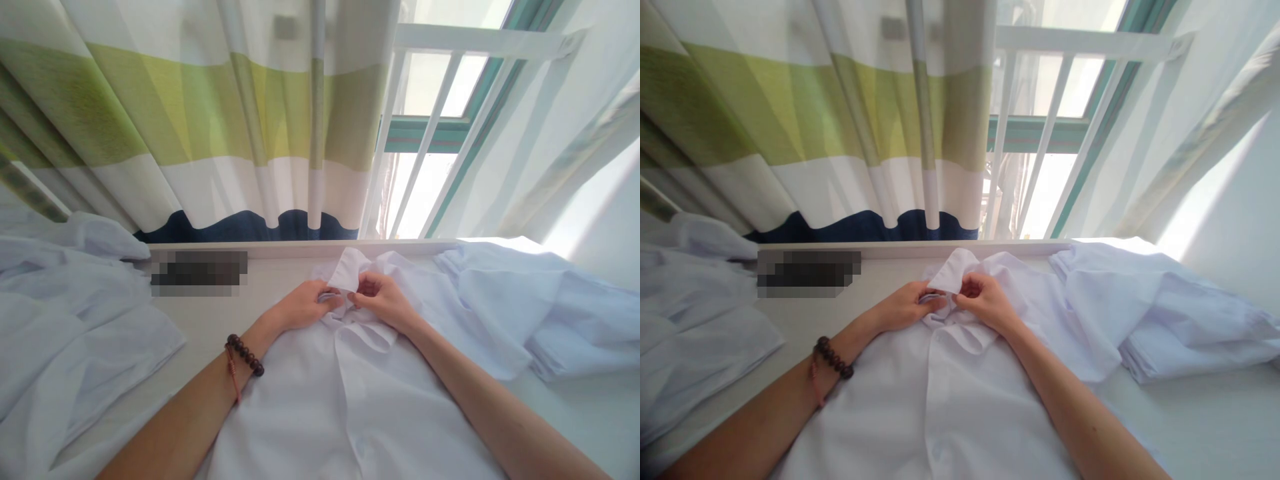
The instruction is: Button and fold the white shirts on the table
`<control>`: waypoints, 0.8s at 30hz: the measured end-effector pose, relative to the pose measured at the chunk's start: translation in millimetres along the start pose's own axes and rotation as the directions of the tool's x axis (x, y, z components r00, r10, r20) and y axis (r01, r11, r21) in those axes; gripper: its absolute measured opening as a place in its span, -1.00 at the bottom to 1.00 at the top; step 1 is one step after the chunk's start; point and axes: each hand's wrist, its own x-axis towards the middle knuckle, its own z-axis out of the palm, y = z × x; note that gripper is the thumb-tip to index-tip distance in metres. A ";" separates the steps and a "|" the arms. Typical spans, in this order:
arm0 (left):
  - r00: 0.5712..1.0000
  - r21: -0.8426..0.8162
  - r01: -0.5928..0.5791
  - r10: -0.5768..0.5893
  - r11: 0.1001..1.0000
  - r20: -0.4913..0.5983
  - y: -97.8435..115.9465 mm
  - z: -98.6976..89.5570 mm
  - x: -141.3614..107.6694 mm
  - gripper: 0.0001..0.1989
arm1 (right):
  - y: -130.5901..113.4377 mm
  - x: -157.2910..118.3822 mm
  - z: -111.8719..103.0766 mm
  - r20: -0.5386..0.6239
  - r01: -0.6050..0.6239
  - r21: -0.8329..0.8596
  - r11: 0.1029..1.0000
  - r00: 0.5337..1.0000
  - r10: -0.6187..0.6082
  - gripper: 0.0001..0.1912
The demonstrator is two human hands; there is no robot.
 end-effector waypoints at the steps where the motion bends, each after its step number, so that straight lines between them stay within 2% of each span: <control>1: 1.000 -0.013 -0.001 0.001 1.000 0.003 -0.4 -0.4 -0.1 -0.67 | 0.3 0.1 -0.3 0.007 -0.011 0.001 1.000 1.000 0.011 -0.85; 13: 0.999 -0.063 -0.018 0.021 0.998 0.036 0.3 -0.4 0.2 -0.69 | -4.8 -0.3 -3.1 0.036 -0.079 0.013 0.997 0.996 0.079 -0.76; 24: 0.999 0.130 0.012 -0.007 0.992 -0.043 2.4 2.4 -1.2 -0.69 | -2.5 0.0 -8.0 0.052 -0.184 0.076 0.980 0.982 0.180 -0.72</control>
